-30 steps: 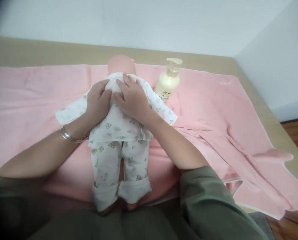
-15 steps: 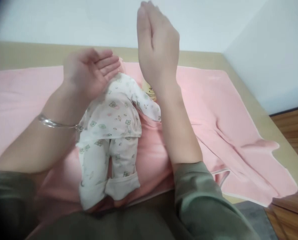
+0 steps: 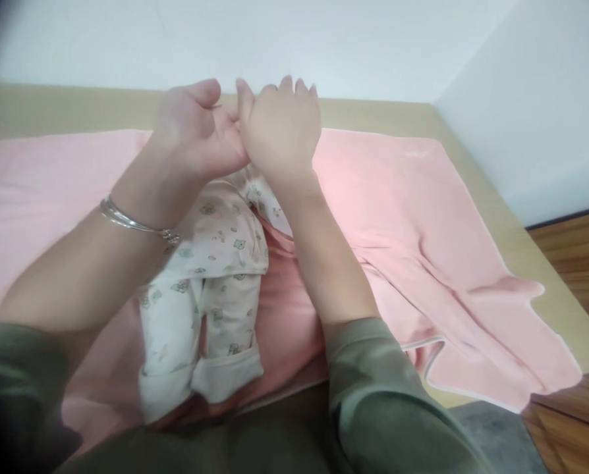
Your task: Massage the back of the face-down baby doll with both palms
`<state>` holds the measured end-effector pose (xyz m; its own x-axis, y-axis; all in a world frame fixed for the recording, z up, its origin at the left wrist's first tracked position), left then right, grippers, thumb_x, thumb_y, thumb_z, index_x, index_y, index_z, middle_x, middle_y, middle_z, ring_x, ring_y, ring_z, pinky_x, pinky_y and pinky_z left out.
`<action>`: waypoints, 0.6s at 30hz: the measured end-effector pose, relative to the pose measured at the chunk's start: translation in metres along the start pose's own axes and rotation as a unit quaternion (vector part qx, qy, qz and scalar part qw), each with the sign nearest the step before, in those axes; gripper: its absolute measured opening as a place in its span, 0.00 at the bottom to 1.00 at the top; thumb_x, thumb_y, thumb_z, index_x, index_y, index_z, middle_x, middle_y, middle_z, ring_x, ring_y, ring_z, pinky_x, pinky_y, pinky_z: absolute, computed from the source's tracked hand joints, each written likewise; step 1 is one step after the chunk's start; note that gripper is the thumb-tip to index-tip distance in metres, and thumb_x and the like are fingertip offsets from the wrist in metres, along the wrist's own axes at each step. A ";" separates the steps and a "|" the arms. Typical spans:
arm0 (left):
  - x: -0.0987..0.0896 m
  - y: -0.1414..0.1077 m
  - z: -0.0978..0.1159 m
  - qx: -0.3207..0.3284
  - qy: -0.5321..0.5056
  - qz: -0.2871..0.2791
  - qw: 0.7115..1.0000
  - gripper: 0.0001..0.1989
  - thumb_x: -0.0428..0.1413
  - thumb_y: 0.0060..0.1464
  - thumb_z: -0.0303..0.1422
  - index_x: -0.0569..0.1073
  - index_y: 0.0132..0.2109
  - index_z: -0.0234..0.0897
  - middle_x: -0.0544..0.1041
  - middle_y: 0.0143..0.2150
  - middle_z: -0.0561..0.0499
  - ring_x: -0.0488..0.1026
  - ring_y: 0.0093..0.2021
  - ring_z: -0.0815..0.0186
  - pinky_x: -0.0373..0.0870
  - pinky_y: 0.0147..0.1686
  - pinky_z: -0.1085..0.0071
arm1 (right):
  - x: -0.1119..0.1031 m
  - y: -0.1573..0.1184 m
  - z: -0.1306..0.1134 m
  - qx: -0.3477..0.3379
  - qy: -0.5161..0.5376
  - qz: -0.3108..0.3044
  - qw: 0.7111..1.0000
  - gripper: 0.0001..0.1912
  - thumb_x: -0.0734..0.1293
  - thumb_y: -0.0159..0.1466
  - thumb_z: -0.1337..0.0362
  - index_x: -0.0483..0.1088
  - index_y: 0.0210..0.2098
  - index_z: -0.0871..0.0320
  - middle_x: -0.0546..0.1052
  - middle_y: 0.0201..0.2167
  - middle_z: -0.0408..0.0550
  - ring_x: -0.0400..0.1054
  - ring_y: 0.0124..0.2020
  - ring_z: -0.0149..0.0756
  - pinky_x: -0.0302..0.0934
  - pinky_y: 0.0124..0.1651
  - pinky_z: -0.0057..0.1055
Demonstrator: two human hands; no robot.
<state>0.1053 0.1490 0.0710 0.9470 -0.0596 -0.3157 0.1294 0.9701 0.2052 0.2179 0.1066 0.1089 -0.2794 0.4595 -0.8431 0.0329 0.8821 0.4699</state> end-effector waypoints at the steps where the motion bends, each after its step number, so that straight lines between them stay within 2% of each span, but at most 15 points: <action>1: 0.006 -0.010 0.004 -0.048 -0.035 -0.063 0.996 0.35 0.27 0.77 0.36 0.79 0.41 0.36 0.84 0.42 0.40 0.73 0.65 0.51 0.68 0.69 0.39 | 0.001 0.001 0.003 -0.006 0.006 0.004 1.000 0.38 0.43 0.70 0.46 0.82 0.46 0.48 0.81 0.55 0.58 0.66 0.66 0.66 0.48 0.76 0.68; 3: 0.011 -0.031 0.017 -0.110 -0.118 -0.143 0.976 0.37 0.24 0.75 0.37 0.79 0.47 0.36 0.84 0.45 0.39 0.74 0.66 0.50 0.72 0.66 0.38 | 0.001 0.001 0.007 -0.007 0.015 0.010 1.000 0.36 0.43 0.71 0.47 0.81 0.39 0.46 0.84 0.46 0.58 0.71 0.58 0.65 0.50 0.75 0.68; 5: 0.004 -0.049 0.030 -0.127 -0.199 -0.177 0.956 0.37 0.23 0.74 0.36 0.78 0.50 0.37 0.83 0.50 0.41 0.74 0.68 0.51 0.75 0.64 0.41 | -0.001 -0.001 0.006 -0.011 0.018 0.022 1.000 0.34 0.45 0.73 0.49 0.81 0.37 0.47 0.84 0.44 0.58 0.72 0.57 0.64 0.50 0.75 0.68; 8: -0.019 -0.069 0.041 -0.114 -0.284 -0.173 0.936 0.38 0.22 0.73 0.33 0.78 0.52 0.35 0.80 0.58 0.44 0.70 0.71 0.56 0.74 0.64 0.49 | 0.000 -0.003 0.002 -0.007 -0.003 0.029 1.000 0.32 0.47 0.74 0.52 0.82 0.41 0.53 0.83 0.47 0.62 0.71 0.59 0.65 0.50 0.74 0.71; 11: -0.048 -0.081 0.036 -0.089 -0.219 -0.154 0.959 0.35 0.26 0.71 0.34 0.76 0.59 0.32 0.79 0.61 0.43 0.66 0.74 0.50 0.70 0.63 0.43 | 0.004 -0.002 0.004 0.009 -0.006 0.039 0.999 0.31 0.49 0.75 0.52 0.81 0.44 0.56 0.82 0.49 0.64 0.71 0.61 0.66 0.53 0.71 0.72; 13: -0.067 -0.083 0.025 -0.058 -0.119 -0.112 0.985 0.33 0.29 0.71 0.37 0.75 0.63 0.34 0.79 0.60 0.42 0.61 0.75 0.42 0.69 0.60 0.34 | 0.007 0.000 0.009 0.012 0.021 0.058 0.998 0.30 0.50 0.75 0.49 0.80 0.43 0.55 0.83 0.47 0.64 0.71 0.62 0.65 0.55 0.71 0.72; 14: -0.077 -0.083 0.020 -0.037 -0.075 -0.071 0.994 0.33 0.31 0.71 0.40 0.75 0.63 0.35 0.79 0.60 0.42 0.58 0.76 0.38 0.69 0.59 0.31 | 0.008 0.001 0.011 0.012 0.033 0.069 0.997 0.30 0.50 0.75 0.47 0.79 0.42 0.54 0.83 0.46 0.63 0.71 0.62 0.65 0.56 0.70 0.71; 16: -0.094 -0.083 0.011 0.005 -0.015 0.025 1.000 0.32 0.33 0.72 0.46 0.74 0.64 0.39 0.78 0.60 0.42 0.53 0.78 0.35 0.67 0.59 0.28 | 0.011 0.003 0.016 0.010 0.043 0.086 0.995 0.32 0.50 0.74 0.44 0.79 0.40 0.55 0.83 0.42 0.64 0.72 0.60 0.63 0.57 0.70 0.68; 18: -0.104 -0.085 0.007 0.036 0.017 0.088 0.995 0.32 0.34 0.72 0.50 0.73 0.65 0.41 0.76 0.63 0.43 0.47 0.79 0.34 0.67 0.61 0.27 | 0.012 0.005 0.018 0.014 0.034 0.092 0.995 0.30 0.52 0.73 0.45 0.79 0.38 0.55 0.83 0.39 0.63 0.74 0.58 0.61 0.58 0.68 0.65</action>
<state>-0.0019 0.0717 0.0925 0.9462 0.1189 -0.3008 -0.0153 0.9454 0.3257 0.2318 0.1183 0.0961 -0.3308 0.6057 -0.7237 0.1150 0.7870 0.6062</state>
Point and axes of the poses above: each hand's wrist, its own y-axis towards the middle knuckle, its own x-axis out of the palm, z = x × y, the point moved 6 cm from there along y, towards the middle knuckle
